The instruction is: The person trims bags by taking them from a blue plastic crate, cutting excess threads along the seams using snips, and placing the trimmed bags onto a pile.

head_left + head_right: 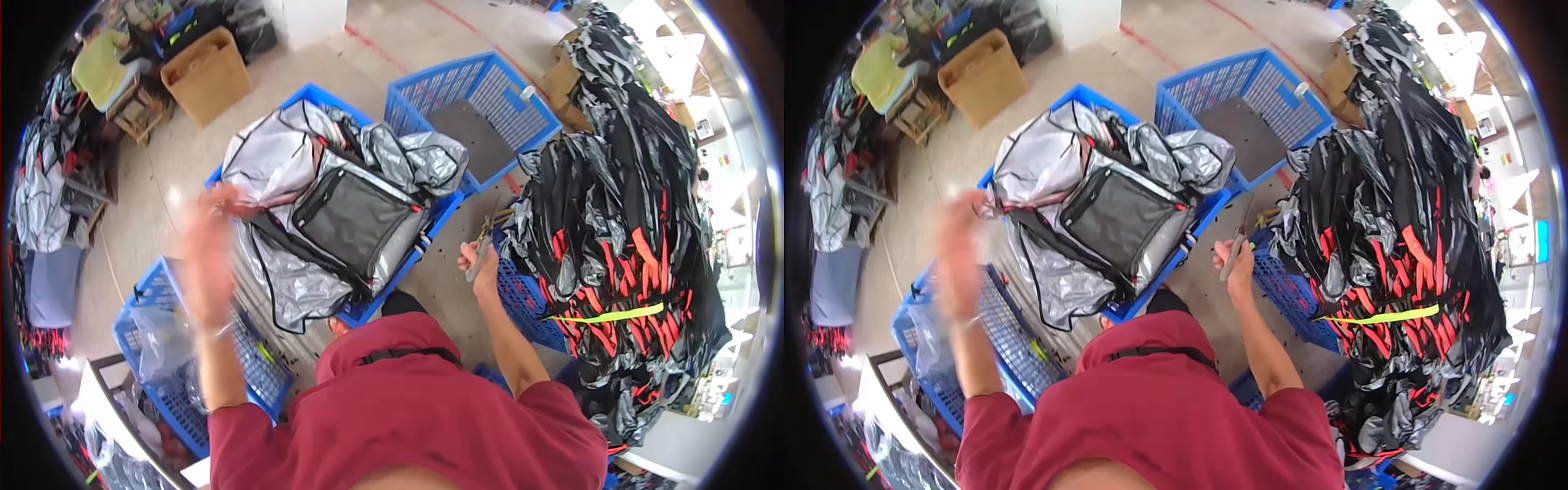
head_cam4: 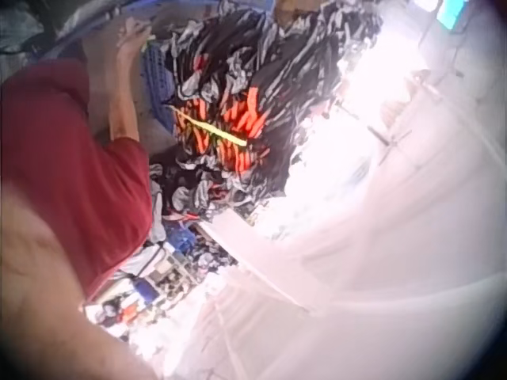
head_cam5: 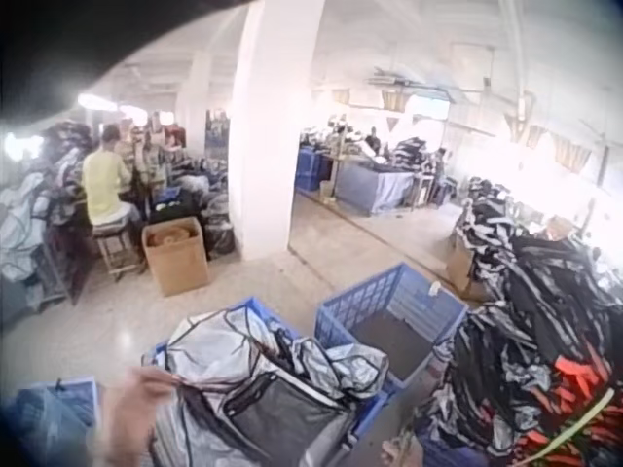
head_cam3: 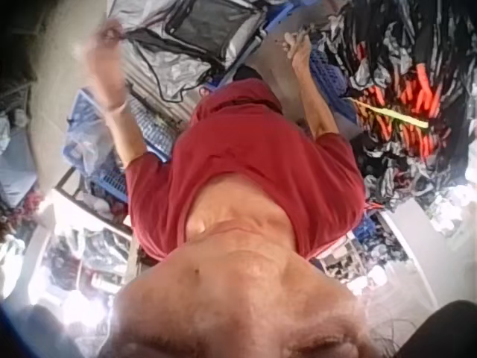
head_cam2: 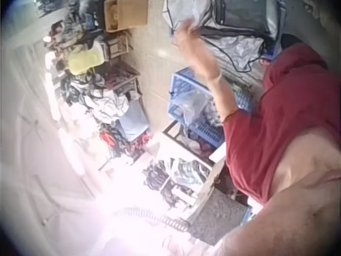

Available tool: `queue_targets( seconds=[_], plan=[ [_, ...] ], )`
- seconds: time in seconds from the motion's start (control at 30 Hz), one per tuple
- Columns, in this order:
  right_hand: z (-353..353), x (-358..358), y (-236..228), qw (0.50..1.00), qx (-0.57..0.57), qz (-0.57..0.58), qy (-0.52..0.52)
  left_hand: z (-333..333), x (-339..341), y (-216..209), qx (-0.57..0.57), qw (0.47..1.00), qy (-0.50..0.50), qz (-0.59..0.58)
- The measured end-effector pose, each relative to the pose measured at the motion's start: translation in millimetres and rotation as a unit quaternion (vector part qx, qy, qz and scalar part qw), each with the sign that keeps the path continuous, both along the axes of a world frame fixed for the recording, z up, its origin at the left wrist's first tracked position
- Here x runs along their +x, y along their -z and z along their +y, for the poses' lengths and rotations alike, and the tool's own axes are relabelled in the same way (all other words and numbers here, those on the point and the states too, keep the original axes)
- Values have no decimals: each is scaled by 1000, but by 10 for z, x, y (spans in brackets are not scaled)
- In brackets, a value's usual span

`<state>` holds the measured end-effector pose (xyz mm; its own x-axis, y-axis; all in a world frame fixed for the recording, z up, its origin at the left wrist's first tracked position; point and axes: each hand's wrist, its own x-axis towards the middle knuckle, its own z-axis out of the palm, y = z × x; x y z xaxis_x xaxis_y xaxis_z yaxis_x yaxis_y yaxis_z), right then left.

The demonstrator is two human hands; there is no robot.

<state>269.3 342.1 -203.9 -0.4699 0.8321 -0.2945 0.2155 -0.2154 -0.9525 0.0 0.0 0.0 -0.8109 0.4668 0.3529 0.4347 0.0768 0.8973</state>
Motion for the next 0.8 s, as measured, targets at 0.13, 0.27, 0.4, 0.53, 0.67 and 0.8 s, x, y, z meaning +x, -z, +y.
queue_targets(
  seconds=[0.13,0.27,0.4,0.53,0.67,0.8],
  plan=[
    [374,-203,468,998,0,2,-64,-181,971,3794,99,678,31,-728],
    [984,-664,1220,902,309,-154,-258,418,1704,4336,-69,608,-101,-785],
    [1212,-1350,2272,820,407,-200,-349,777,1622,4809,28,590,-244,-769],
    [1259,-1398,2943,860,354,-218,-297,772,1400,4618,-123,735,-243,-621],
    [1427,-1405,2691,883,344,-148,-283,640,1316,4077,-27,809,-246,-534],
    [1331,-1371,1783,858,381,-105,-328,391,803,2461,-141,884,-188,-405]
  ],
)
